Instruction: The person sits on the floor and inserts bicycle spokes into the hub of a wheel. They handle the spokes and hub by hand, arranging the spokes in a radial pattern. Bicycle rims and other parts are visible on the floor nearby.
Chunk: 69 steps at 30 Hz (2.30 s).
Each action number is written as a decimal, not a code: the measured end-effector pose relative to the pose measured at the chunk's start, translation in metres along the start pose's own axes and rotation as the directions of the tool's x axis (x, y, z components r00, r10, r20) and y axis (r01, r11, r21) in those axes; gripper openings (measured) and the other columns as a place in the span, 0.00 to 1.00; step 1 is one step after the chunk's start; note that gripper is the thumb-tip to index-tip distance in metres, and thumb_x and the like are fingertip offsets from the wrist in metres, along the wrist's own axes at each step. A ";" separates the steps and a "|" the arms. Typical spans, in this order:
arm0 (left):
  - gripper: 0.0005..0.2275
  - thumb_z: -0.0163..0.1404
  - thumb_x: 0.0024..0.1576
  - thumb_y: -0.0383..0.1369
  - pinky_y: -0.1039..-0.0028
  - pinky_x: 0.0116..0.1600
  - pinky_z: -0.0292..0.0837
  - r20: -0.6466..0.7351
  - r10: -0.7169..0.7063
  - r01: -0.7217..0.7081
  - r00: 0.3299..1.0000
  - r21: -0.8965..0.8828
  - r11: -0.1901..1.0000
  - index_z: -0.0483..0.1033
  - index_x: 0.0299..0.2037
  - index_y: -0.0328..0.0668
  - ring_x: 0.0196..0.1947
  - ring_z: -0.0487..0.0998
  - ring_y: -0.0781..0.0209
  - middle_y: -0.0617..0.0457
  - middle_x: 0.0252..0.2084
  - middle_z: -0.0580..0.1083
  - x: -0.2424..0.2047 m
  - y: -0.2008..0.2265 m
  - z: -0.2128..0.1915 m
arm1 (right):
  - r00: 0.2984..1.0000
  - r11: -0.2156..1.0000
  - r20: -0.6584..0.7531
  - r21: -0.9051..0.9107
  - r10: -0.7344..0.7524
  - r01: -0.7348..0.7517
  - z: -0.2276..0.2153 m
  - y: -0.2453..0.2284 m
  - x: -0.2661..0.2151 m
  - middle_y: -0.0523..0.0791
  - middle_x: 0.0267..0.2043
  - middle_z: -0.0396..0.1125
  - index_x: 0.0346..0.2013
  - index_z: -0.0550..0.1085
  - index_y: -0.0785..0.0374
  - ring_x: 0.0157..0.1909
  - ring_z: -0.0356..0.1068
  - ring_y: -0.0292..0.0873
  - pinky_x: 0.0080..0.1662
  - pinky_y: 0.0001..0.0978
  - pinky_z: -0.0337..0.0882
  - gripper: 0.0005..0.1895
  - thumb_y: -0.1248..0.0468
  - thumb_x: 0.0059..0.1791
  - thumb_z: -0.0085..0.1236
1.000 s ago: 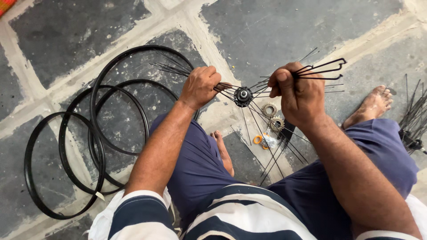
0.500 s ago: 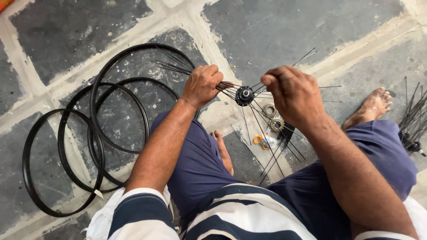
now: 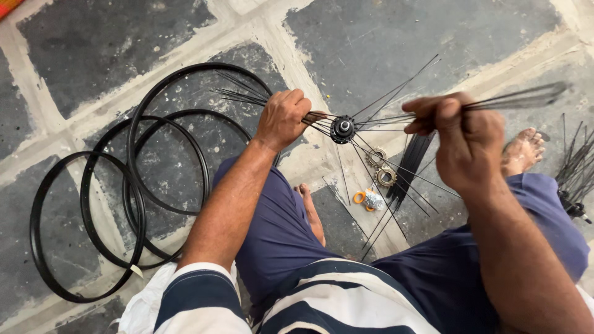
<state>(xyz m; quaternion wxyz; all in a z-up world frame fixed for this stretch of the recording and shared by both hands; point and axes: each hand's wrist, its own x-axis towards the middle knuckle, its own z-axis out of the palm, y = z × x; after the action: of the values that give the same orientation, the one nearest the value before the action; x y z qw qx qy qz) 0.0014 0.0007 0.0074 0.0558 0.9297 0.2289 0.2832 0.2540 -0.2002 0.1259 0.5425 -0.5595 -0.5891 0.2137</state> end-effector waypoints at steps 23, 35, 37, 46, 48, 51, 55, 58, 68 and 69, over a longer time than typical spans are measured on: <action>0.19 0.56 0.62 0.44 0.60 0.35 0.66 -0.033 0.003 -0.003 0.999 0.000 1.000 0.70 0.24 0.40 0.28 0.72 0.52 0.51 0.27 0.67 0.000 0.003 -0.003 | 0.994 0.972 0.111 -0.235 0.002 0.024 0.051 0.027 0.001 0.49 0.35 0.72 0.37 0.75 0.69 0.33 0.78 0.42 0.35 0.32 0.75 0.19 0.59 0.63 0.44; 0.17 0.56 0.61 0.42 0.59 0.36 0.67 -0.038 -0.012 0.011 0.999 -0.014 1.000 0.70 0.24 0.39 0.28 0.73 0.51 0.50 0.28 0.68 0.000 0.003 -0.003 | 0.979 0.814 0.181 -0.552 -0.091 0.178 0.055 0.028 0.001 0.51 0.38 0.74 0.38 0.79 0.65 0.32 0.76 0.49 0.35 0.40 0.75 0.19 0.54 0.59 0.48; 0.18 0.57 0.61 0.42 0.58 0.35 0.67 -0.038 -0.011 0.011 0.999 -0.010 1.000 0.70 0.24 0.39 0.28 0.73 0.51 0.50 0.27 0.68 0.001 0.002 -0.003 | 0.995 0.890 0.091 -0.449 -0.043 0.080 0.045 0.029 0.005 0.50 0.39 0.74 0.42 0.78 0.66 0.35 0.77 0.46 0.37 0.37 0.76 0.17 0.57 0.61 0.47; 0.18 0.57 0.61 0.43 0.59 0.36 0.67 -0.025 -0.006 0.006 1.000 -0.008 1.000 0.70 0.24 0.40 0.28 0.73 0.51 0.50 0.27 0.68 0.001 0.003 -0.001 | 0.972 0.926 0.228 -0.354 -0.049 0.130 0.021 -0.004 0.012 0.51 0.38 0.74 0.52 0.73 0.71 0.39 0.77 0.46 0.42 0.37 0.76 0.11 0.66 0.58 0.50; 0.18 0.57 0.60 0.44 0.59 0.36 0.67 -0.027 0.003 -0.004 1.000 -0.007 1.000 0.70 0.24 0.40 0.28 0.73 0.51 0.50 0.27 0.68 0.001 0.003 -0.001 | 0.983 0.948 0.179 -0.303 -0.043 0.096 0.011 -0.012 0.009 0.51 0.39 0.75 0.55 0.71 0.72 0.41 0.78 0.45 0.42 0.35 0.77 0.12 0.69 0.59 0.50; 0.18 0.57 0.60 0.44 0.59 0.36 0.67 -0.033 0.004 -0.004 0.999 -0.019 1.000 0.70 0.24 0.40 0.28 0.73 0.51 0.50 0.27 0.68 0.001 0.003 -0.002 | 0.998 0.973 0.047 -0.225 -0.036 0.046 0.006 -0.016 0.008 0.50 0.41 0.75 0.55 0.69 0.72 0.43 0.79 0.42 0.43 0.30 0.78 0.08 0.71 0.62 0.51; 0.17 0.56 0.60 0.43 0.59 0.37 0.67 -0.046 0.026 -0.025 0.999 0.018 1.000 0.71 0.25 0.41 0.29 0.73 0.52 0.51 0.28 0.68 0.000 0.003 0.001 | 0.994 0.972 0.019 -0.210 -0.105 0.107 0.015 -0.008 0.006 0.50 0.41 0.75 0.54 0.69 0.71 0.44 0.79 0.41 0.43 0.29 0.79 0.06 0.71 0.63 0.52; 0.21 0.57 0.61 0.46 0.60 0.33 0.66 0.010 -0.033 0.033 0.999 -0.012 0.999 0.70 0.23 0.40 0.25 0.71 0.54 0.52 0.25 0.67 0.000 0.003 0.004 | 0.991 0.964 0.045 -0.230 -0.127 0.134 0.019 -0.001 0.008 0.50 0.41 0.75 0.53 0.69 0.71 0.45 0.80 0.42 0.42 0.30 0.79 0.07 0.71 0.62 0.53; 0.18 0.55 0.62 0.44 0.59 0.37 0.67 -0.013 -0.011 0.011 1.000 -0.008 1.000 0.71 0.25 0.40 0.29 0.73 0.51 0.50 0.28 0.68 0.001 0.002 0.003 | 0.940 0.800 0.337 -0.550 -0.049 0.238 0.043 0.001 0.047 0.51 0.40 0.75 0.48 0.75 0.66 0.37 0.76 0.50 0.39 0.43 0.76 0.13 0.58 0.60 0.50; 0.17 0.55 0.62 0.43 0.58 0.38 0.68 -0.015 -0.013 0.013 1.000 -0.007 1.000 0.71 0.26 0.41 0.30 0.74 0.51 0.51 0.29 0.69 0.002 0.003 0.002 | 0.914 0.789 0.397 -0.587 0.085 0.182 0.048 -0.002 0.055 0.50 0.40 0.75 0.47 0.75 0.66 0.34 0.76 0.49 0.38 0.42 0.76 0.15 0.57 0.59 0.48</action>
<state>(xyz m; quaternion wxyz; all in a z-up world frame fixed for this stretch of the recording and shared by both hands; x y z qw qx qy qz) 0.0051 -0.0011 0.0071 0.0590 0.9258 0.2345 0.2906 0.2231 -0.1350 0.1340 0.2040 -0.6326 -0.7394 0.1073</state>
